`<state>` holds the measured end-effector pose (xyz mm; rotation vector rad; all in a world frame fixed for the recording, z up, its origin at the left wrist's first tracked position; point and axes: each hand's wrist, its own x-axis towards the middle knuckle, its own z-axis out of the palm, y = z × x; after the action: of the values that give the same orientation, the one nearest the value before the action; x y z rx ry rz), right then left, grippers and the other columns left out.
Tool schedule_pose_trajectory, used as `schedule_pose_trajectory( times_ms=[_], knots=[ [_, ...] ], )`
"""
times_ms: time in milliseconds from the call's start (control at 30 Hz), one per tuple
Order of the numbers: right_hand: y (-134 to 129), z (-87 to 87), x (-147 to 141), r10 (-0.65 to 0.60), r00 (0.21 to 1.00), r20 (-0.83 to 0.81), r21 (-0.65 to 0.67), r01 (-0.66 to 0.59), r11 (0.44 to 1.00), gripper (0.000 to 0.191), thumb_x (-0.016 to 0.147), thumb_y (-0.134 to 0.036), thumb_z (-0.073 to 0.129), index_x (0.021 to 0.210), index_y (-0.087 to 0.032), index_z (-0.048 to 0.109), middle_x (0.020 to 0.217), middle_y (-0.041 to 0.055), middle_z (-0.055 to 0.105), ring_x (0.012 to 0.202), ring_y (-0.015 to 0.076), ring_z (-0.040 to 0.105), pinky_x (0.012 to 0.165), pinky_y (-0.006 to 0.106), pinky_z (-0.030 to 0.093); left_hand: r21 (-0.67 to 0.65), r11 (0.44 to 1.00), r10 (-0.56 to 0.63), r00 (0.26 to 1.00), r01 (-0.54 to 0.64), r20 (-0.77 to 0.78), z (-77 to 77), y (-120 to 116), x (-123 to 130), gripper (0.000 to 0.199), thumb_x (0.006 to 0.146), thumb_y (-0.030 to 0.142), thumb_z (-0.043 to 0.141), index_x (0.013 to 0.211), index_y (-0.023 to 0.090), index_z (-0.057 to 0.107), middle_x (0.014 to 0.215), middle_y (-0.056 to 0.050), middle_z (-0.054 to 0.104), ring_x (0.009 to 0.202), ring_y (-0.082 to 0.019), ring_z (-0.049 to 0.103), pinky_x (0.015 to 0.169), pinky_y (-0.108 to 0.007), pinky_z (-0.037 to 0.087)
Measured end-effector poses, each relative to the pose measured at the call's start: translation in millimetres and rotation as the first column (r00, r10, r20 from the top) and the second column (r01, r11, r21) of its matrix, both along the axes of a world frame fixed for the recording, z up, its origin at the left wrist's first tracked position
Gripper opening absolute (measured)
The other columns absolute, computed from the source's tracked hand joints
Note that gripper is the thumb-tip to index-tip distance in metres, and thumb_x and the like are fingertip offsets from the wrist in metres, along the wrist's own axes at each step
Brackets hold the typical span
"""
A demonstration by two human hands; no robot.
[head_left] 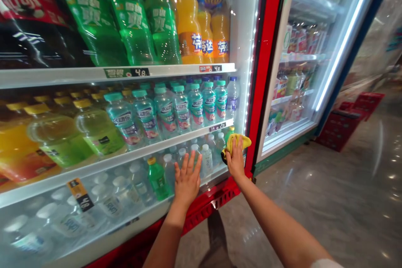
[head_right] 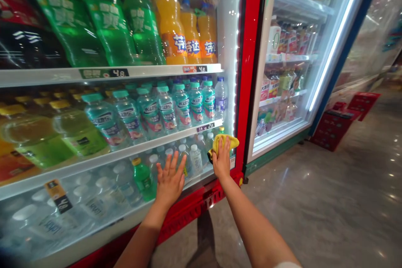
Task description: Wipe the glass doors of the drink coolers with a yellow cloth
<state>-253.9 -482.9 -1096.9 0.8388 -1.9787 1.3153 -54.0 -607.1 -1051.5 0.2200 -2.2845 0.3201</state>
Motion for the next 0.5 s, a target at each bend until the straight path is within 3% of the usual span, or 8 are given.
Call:
schedule_pose_trajectory(
  times_ms=[67,267,333,500],
  knots=[
    [-2,-0.5,4,0.023,0.999,-0.03,0.02,-0.023,1.0,0.077,0.101,-0.023,0.039,0.163,-0.033,-0.004,0.172,0.0035,-0.011,0.158,0.0315,-0.007,0.122,0.067,0.022,0.005,1.0,-0.005,1.0,0.005,0.011,-3.0,1,-6,0.08,0.087,0.013,0.062,0.158,0.03,0.031,0.165,-0.007,0.031,0.158,-0.024,0.012,0.127,-0.052,-0.009],
    [6,34.5,-27,0.065,0.995,-0.081,0.036,-0.062,0.997,0.074,0.1,-0.023,0.039,0.164,-0.036,0.004,0.173,-0.0007,-0.006,0.159,0.0288,-0.005,0.125,0.063,0.018,0.028,0.999,-0.029,1.0,0.029,0.002,1.7,11,-28,0.077,0.086,0.014,0.063,0.157,0.03,0.036,0.165,-0.006,0.029,0.158,-0.022,0.007,0.126,-0.051,-0.01],
    [11,27.4,-36,0.034,0.999,-0.004,0.002,-0.034,0.999,0.072,0.101,-0.028,0.038,0.164,-0.034,0.003,0.173,0.0007,-0.003,0.159,0.0277,-0.004,0.126,0.062,0.017,0.034,0.998,-0.047,0.999,0.047,0.005,5.0,15,-33,0.076,0.086,0.014,0.062,0.157,0.029,0.037,0.166,-0.006,0.028,0.158,-0.022,0.006,0.126,-0.051,-0.009],
    [7,-15.0,-32,-0.032,0.977,0.212,-0.047,0.043,0.998,0.073,0.104,-0.037,0.035,0.164,-0.024,-0.004,0.172,0.0087,-0.008,0.158,0.0297,-0.005,0.124,0.064,0.018,0.055,0.996,-0.067,0.998,0.066,0.018,6.6,21,-42,0.076,0.088,0.015,0.061,0.157,0.029,0.035,0.166,-0.006,0.026,0.158,-0.023,0.006,0.127,-0.051,-0.008]
  ],
)
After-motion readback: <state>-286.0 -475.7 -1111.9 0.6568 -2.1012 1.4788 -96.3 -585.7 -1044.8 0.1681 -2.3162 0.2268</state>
